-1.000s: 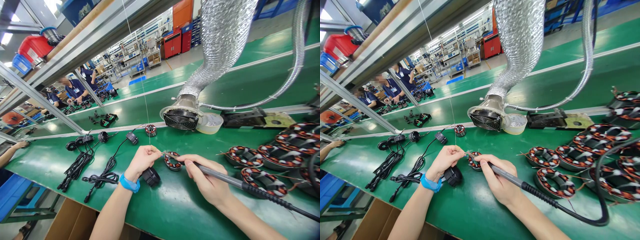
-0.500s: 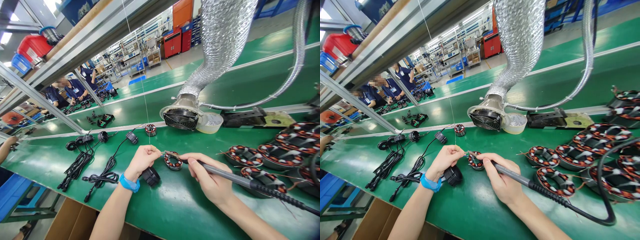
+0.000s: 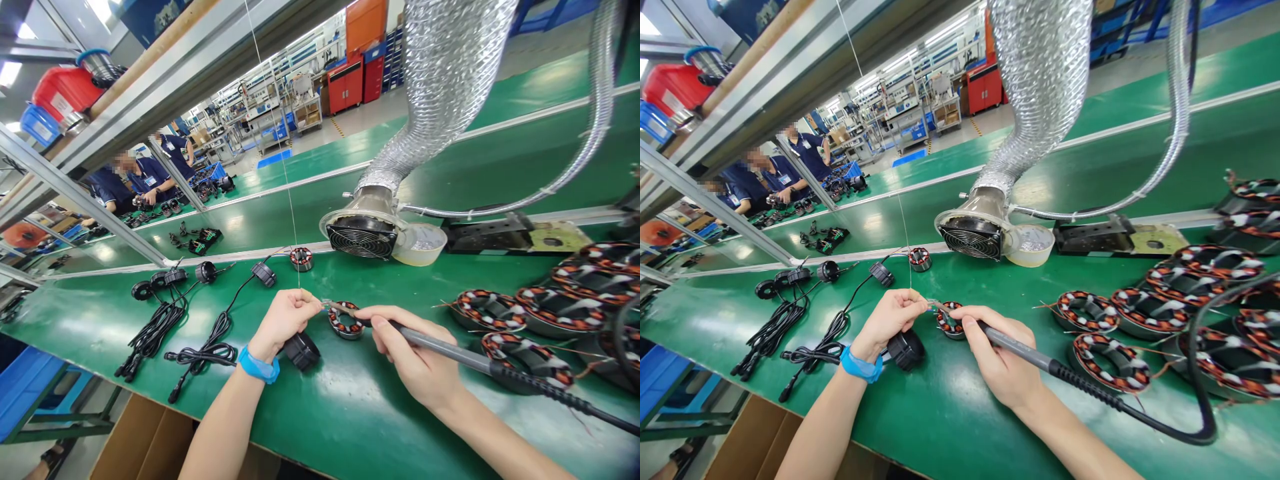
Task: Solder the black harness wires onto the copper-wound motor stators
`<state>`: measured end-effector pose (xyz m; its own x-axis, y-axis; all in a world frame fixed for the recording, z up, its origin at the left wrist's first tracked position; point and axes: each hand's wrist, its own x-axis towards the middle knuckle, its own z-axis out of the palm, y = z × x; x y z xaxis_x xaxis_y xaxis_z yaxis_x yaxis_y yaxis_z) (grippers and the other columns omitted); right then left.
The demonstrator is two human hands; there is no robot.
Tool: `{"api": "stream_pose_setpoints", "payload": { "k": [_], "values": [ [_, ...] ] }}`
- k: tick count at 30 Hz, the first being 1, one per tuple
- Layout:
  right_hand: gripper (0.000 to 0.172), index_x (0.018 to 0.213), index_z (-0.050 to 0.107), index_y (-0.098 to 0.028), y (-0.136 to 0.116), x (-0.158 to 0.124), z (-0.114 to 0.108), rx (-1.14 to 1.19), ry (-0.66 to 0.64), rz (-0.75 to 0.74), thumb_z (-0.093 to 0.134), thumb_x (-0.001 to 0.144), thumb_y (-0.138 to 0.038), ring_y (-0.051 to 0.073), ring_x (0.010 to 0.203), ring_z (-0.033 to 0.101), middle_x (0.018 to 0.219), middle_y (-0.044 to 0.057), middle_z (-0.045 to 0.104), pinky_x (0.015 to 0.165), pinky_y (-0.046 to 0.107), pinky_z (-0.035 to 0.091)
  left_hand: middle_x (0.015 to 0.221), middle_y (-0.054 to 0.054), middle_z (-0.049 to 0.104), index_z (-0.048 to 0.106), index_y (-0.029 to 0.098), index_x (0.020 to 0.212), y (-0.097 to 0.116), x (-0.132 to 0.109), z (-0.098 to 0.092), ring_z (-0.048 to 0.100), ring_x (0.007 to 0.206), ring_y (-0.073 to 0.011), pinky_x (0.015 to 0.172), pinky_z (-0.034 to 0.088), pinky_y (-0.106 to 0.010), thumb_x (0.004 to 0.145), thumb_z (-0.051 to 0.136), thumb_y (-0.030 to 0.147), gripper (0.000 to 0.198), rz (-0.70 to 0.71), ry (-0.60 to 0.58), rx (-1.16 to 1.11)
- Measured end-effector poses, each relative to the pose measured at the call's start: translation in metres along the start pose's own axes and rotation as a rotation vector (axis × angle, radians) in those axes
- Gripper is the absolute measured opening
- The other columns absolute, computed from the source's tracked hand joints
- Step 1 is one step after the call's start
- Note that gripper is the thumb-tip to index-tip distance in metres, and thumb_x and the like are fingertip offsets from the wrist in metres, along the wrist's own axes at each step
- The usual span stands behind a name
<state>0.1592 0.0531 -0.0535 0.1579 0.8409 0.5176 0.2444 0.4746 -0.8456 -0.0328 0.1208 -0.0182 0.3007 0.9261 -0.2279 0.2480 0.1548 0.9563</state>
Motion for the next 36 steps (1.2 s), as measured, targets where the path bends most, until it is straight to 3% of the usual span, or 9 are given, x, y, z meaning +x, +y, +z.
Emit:
{"api": "stream_pose_setpoints", "payload": {
  "k": [6, 16, 36],
  "values": [
    [0.019, 0.092, 0.072, -0.023, 0.002, -0.001, 0.000, 0.015, 0.055, -0.025, 0.054, 0.096, -0.025, 0.011, 0.041, 0.048, 0.051, -0.005, 0.054, 0.043, 0.024, 0.039, 0.053, 0.007, 0.044, 0.061, 0.013, 0.076, -0.004, 0.001, -0.002, 0.032, 0.040, -0.0027, 0.040, 0.018, -0.020, 0.072, 0.072, 0.036, 0.026, 0.008, -0.005, -0.007],
    [0.019, 0.091, 0.073, -0.022, 0.004, -0.003, 0.001, -0.002, 0.063, -0.039, 0.055, 0.095, -0.025, 0.012, 0.046, 0.056, 0.057, -0.002, 0.061, 0.042, 0.024, 0.039, 0.052, 0.008, 0.043, 0.062, 0.012, 0.077, -0.004, 0.002, -0.002, 0.031, 0.039, -0.0024, 0.040, 0.018, -0.020, 0.072, 0.073, 0.038, 0.028, 0.009, -0.009, -0.020],
    [0.021, 0.091, 0.072, -0.020, -0.004, 0.003, 0.006, -0.061, 0.044, -0.055, 0.052, 0.095, -0.026, 0.012, 0.045, 0.057, 0.061, 0.000, 0.066, 0.041, 0.025, 0.042, 0.051, 0.008, 0.042, 0.062, 0.013, 0.077, -0.004, 0.003, -0.002, 0.032, 0.039, -0.0032, 0.041, 0.019, -0.020, 0.073, 0.071, 0.038, 0.027, -0.001, -0.012, -0.001]
  ]
}}
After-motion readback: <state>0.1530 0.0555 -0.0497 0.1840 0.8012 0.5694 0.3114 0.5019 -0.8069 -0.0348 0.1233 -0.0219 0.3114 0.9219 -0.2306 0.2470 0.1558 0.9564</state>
